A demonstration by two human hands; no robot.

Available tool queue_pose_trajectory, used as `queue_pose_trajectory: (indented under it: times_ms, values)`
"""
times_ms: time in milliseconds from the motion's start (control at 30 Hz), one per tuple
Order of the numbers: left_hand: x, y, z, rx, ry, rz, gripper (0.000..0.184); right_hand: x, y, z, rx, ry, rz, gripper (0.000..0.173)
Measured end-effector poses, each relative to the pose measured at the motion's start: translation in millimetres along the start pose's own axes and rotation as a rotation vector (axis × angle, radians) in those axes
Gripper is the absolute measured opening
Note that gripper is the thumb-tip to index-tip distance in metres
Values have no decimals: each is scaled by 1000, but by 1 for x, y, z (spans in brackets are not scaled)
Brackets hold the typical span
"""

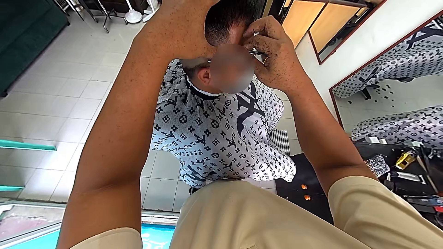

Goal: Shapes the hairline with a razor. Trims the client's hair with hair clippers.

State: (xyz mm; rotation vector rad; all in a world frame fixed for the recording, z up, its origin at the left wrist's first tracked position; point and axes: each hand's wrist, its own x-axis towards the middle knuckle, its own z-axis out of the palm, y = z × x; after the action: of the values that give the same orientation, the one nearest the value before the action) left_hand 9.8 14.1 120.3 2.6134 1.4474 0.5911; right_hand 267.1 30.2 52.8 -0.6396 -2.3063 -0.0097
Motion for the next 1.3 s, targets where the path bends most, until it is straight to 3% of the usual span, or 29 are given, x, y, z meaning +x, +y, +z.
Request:
queue_pose_trajectory:
  times_ms: [900,1300]
  values:
    - [-1,-1,1,-9,29,-6,64,0,-9,-1,-128,-71,14,23]
    - [1,-1,1,-21,27,-41,69,0,-12,-1,-145,-35,4,23]
